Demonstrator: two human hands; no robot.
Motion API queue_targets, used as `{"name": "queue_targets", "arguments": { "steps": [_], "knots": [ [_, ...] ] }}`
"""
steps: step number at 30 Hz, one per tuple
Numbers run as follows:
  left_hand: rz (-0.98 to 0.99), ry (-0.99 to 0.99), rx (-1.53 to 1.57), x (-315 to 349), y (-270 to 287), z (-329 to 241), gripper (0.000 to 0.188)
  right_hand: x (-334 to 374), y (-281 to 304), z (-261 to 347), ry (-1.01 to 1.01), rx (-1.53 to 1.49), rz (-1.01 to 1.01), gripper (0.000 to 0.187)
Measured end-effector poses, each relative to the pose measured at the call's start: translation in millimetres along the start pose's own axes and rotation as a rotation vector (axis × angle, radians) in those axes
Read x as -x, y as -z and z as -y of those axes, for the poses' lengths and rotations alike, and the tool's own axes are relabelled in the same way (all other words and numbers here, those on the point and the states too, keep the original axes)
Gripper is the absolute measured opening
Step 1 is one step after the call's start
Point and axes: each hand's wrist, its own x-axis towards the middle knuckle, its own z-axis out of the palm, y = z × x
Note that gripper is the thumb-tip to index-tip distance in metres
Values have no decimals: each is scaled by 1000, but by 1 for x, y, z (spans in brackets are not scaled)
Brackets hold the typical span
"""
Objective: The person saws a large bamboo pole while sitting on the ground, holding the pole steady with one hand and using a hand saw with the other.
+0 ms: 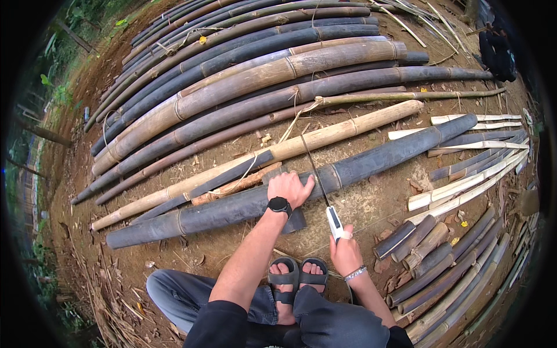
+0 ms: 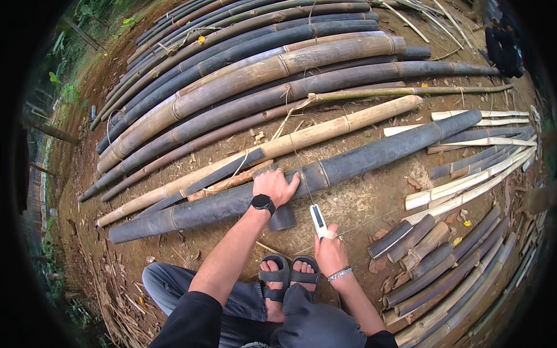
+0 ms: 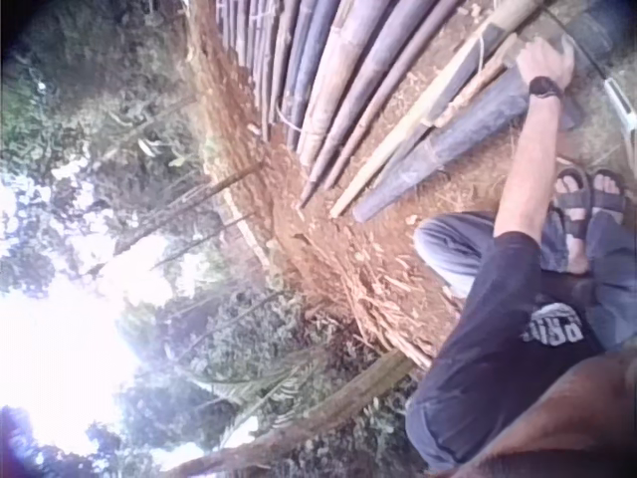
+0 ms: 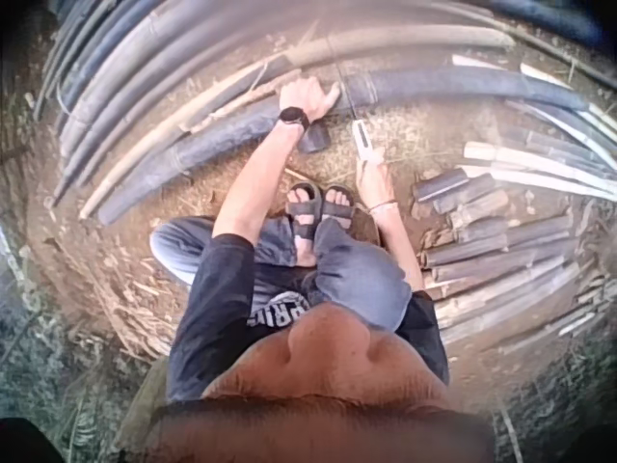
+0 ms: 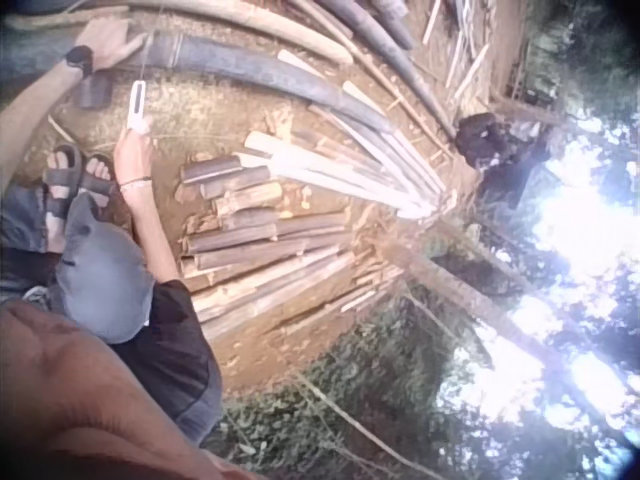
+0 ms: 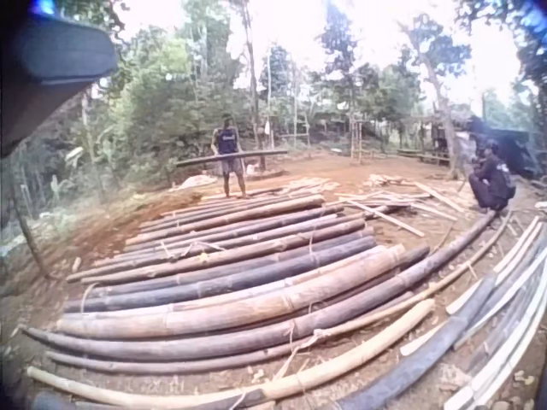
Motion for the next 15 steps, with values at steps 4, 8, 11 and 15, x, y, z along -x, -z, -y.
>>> {"name": "queue_targets", "arguments": {
  "steps": [4,8,11,15],
  "knots": [
    [53,17,-13,-2,9,-2,68,-31,-1,12,-48,7,15,39],
    [-5,-11,-9,5,1,0,68,11,-5,2,5,-21,-40,38],
    [11,6,12,1,3,1,69,-28,-10,2,23,-53,-57,38],
    [37,2,9,4,2,4,68,3,0,5,28,-40,-44,39]
  ]
}}
